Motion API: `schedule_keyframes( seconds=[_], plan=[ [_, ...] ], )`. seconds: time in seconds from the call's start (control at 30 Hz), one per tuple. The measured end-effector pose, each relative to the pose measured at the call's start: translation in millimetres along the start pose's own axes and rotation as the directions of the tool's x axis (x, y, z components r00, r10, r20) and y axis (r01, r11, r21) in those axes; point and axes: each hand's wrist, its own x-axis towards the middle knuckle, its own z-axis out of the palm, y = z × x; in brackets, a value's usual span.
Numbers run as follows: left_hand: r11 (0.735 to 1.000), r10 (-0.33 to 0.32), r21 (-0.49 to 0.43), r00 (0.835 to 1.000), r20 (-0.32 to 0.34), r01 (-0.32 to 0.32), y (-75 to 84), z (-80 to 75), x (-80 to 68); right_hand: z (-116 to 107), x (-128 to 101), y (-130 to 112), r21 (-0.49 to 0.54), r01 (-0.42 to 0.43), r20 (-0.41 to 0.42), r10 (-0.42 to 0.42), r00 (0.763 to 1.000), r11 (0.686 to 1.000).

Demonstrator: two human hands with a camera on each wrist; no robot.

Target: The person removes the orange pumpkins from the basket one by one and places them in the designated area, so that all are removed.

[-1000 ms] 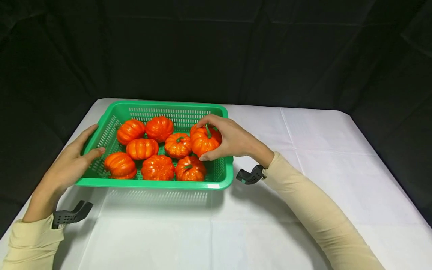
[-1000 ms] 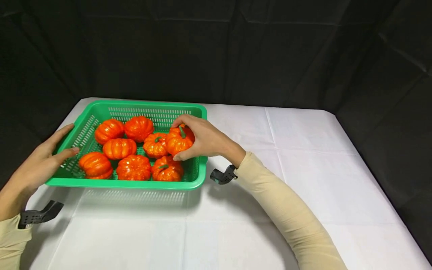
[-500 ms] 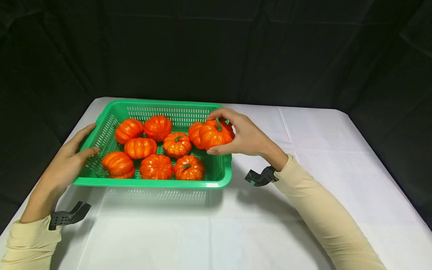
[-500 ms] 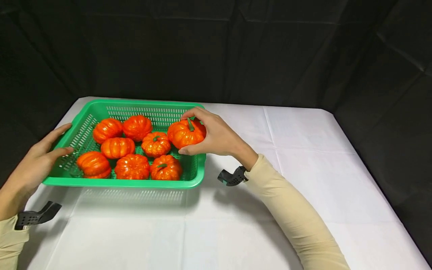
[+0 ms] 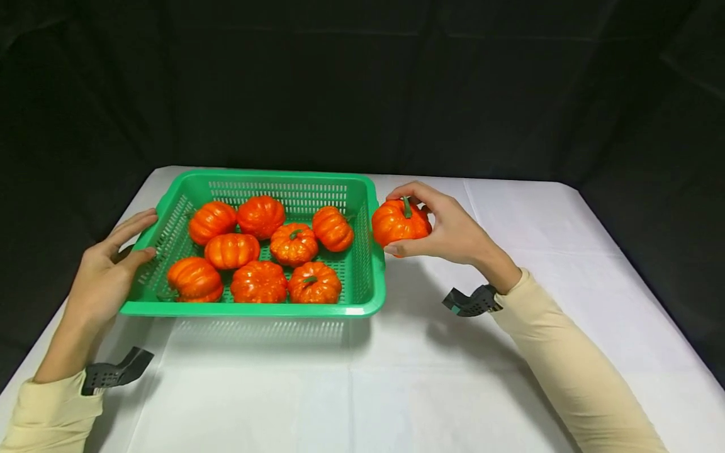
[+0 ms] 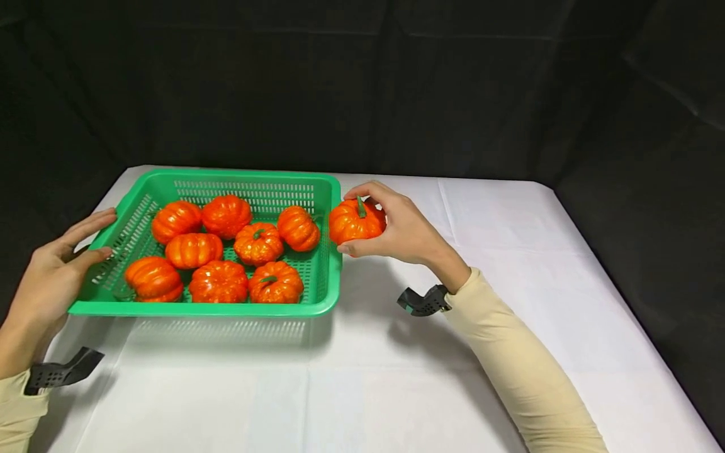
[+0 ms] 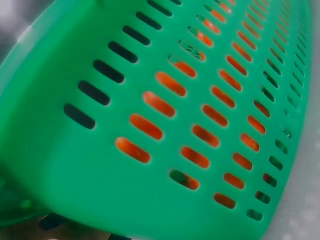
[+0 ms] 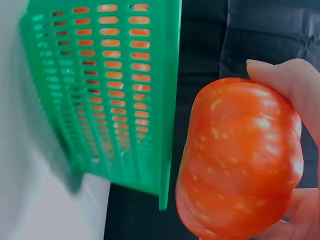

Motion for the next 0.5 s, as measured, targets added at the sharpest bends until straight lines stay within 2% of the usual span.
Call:
schedule_keyframes(
  seconds=[0.3,0.5],
  plan=[
    [0.999,-0.004,-0.032,1.000,0.001,0.004,-1.6,0.2,-0.1,-11,-11,19,-0.049,-0.090,-0.060,0.087,0.994,0.995],
    [0.999,-0.029,-0.040,1.000,-0.004,0.029,-1.9,1.4,-0.5,-13,-11,36,-0.076,-0.159,-0.098,0.152,0.984,0.984]
  ],
)
